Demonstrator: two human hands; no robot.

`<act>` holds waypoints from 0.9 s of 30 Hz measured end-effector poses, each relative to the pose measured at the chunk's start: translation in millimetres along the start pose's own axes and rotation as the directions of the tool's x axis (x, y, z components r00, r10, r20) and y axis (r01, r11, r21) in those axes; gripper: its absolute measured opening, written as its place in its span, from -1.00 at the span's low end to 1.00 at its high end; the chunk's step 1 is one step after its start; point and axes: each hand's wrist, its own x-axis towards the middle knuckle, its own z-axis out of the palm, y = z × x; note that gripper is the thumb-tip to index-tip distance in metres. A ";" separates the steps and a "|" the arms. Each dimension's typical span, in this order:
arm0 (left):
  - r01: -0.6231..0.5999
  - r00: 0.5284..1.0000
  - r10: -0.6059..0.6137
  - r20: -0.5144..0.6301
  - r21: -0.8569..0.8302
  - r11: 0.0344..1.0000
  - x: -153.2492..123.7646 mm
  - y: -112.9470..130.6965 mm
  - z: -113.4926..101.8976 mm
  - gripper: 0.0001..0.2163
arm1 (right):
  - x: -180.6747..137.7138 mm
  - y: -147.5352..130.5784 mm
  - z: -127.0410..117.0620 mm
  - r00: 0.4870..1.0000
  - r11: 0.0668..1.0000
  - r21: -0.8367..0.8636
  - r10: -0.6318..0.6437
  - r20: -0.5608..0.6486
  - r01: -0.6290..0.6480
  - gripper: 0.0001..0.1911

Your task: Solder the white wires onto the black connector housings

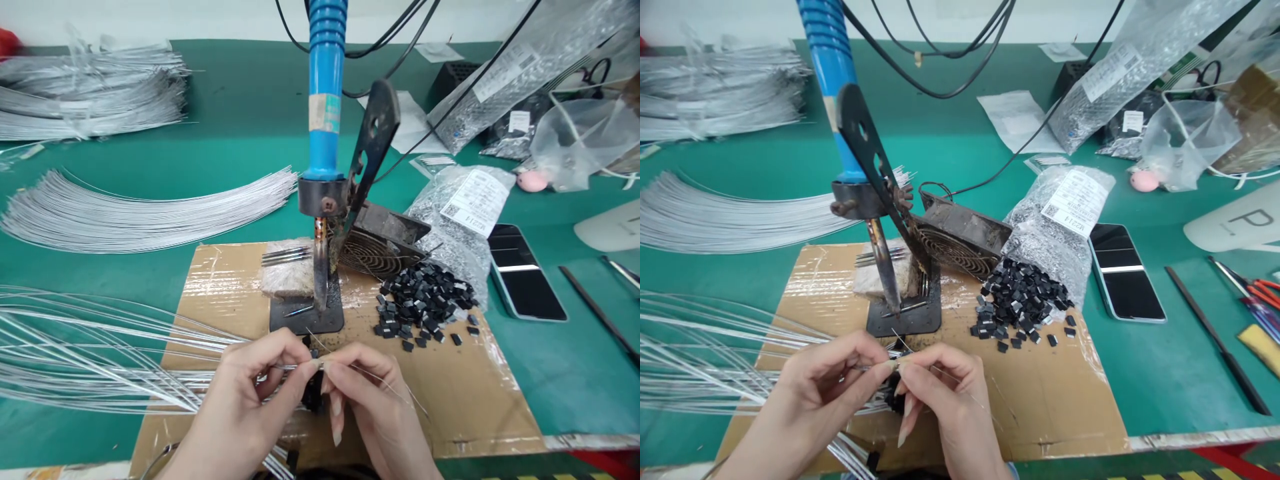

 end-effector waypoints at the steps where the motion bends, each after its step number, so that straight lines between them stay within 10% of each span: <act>1: 0.004 1.000 -0.004 -0.020 -0.014 1.000 -0.2 0.8 1.0 -0.76 | 0.0 0.3 0.3 1.000 1.000 0.004 -0.003 -0.003 0.003 -0.74; 27: -0.086 0.976 0.070 -0.205 -0.068 0.994 -4.8 -2.7 18.0 -0.74 | -3.2 12.2 18.3 0.988 0.992 0.102 -0.059 -0.143 0.074 -0.73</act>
